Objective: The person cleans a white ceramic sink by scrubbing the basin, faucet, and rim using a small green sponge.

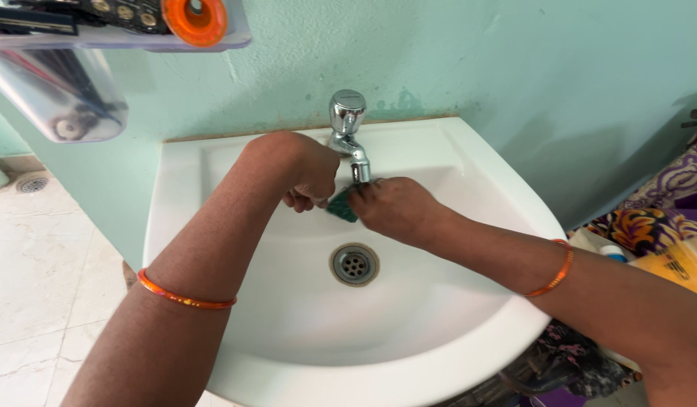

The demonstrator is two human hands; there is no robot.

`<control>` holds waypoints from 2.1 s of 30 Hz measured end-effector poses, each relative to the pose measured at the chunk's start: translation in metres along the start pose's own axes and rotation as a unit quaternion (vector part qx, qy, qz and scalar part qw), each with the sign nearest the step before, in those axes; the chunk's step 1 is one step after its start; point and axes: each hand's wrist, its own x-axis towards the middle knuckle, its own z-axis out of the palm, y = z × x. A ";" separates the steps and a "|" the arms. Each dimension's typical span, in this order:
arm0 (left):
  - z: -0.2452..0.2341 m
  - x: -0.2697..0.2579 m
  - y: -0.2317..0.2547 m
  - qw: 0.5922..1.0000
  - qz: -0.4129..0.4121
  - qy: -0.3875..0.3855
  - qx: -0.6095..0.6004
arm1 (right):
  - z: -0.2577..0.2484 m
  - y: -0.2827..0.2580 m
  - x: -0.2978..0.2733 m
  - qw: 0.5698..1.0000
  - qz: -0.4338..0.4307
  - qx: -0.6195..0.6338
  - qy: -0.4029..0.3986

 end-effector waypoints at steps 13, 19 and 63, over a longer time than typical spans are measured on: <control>-0.001 -0.003 0.005 0.999 0.030 0.006 0.015 | -0.042 0.046 0.011 0.947 0.287 0.123 -0.075; 0.004 0.003 0.009 0.999 0.022 -0.001 0.029 | -0.018 0.050 0.023 0.937 0.218 0.269 -0.053; 0.001 -0.010 0.010 0.998 0.033 0.033 0.052 | 0.039 -0.008 0.005 0.921 0.133 0.148 -0.335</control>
